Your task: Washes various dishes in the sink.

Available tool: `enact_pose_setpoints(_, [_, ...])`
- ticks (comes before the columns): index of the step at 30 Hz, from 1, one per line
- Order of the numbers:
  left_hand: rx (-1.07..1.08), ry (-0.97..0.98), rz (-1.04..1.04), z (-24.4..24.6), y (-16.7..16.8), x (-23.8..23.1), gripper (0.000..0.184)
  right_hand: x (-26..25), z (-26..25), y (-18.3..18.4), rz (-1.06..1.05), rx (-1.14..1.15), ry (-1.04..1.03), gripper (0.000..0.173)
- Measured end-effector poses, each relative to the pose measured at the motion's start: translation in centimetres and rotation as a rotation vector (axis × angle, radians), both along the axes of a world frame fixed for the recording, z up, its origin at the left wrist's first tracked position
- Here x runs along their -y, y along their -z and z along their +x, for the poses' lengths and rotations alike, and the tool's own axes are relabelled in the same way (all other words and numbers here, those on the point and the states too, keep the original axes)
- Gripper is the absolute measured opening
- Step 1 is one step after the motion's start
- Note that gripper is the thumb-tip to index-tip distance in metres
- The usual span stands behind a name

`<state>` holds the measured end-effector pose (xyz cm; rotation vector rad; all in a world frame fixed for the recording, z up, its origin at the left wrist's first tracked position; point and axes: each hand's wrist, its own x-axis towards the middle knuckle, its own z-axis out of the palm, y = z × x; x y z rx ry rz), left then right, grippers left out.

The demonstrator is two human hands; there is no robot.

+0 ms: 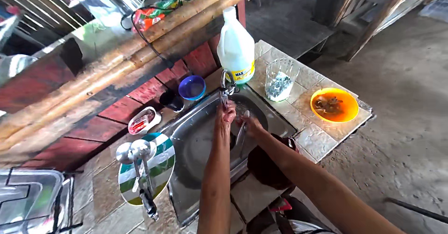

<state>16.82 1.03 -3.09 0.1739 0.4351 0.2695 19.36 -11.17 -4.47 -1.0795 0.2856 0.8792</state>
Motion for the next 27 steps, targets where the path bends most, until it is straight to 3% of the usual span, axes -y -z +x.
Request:
enact_pose_setpoints(3, [-0.024, 0.069, -0.025, -0.3, -0.6, -0.8, 0.031, -1.0, -0.2, 1.9, 0.071, 0.042, -0.106, 0.021])
enact_pose_setpoints(5, [0.035, 0.174, 0.035, -0.8, -1.3, -1.7, 0.036, -1.8, -0.2, 2.8, 0.096, 0.085, -0.178, 0.021])
enact_pose_setpoints(7, [0.116, 0.310, 0.260, -2.4, -2.5, -2.6, 0.045, -2.6, 0.0, 3.0, 0.124, 0.147, -0.228, 0.022])
enact_pose_setpoints(9, [0.090, 0.395, 0.615, -5.7, -4.0, -3.1, 0.050, -3.2, 0.2, 2.4, 0.143, 0.203, -0.288, 0.024])
enact_pose_setpoints(11, [-0.073, 0.501, 0.985, -11.5, -4.6, -3.2, 0.047, -3.3, 0.7, 2.4, 0.215, 0.247, -0.374, 0.031])
enact_pose_setpoints(13, [-0.447, 0.770, 1.336, -18.4, -4.7, -3.6, 0.042, -3.7, 1.2, 2.2, 0.232, 0.256, -0.438, 0.033])
enact_pose_setpoints(15, [-0.765, 1.144, 1.393, -24.0, -4.1, -3.9, 0.037, -4.2, 1.5, 1.6, 0.193, 0.239, -0.458, 0.032])
enact_pose_setpoints(17, [-0.860, 1.286, 1.322, -28.3, -2.8, -4.2, 0.026, -4.3, 1.6, 1.4, 0.150, 0.209, -0.460, 0.031])
enact_pose_setpoints(20, [-0.834, 1.133, 1.544, -32.7, -4.2, -4.4, 0.023, -4.5, 1.6, 2.2, 0.070, 0.182, -0.435, 0.025])
enact_pose_setpoints(23, [-1.012, 0.781, 1.692, -37.6, -6.4, -2.1, 0.030, -4.4, 1.1, 3.2, 0.023, 0.174, -0.412, 0.022])
enact_pose_setpoints(25, [-1.209, 0.410, 1.615, -42.4, -5.3, 0.4, 0.033, -4.2, 1.2, 3.4, 0.044, 0.148, -0.409, 0.021])
enact_pose_setpoints(27, [-1.462, 0.108, 1.632, -48.2, -1.4, 2.4, 0.041, -4.1, 1.4, 3.1, 0.059, 0.135, -0.422, 0.019])
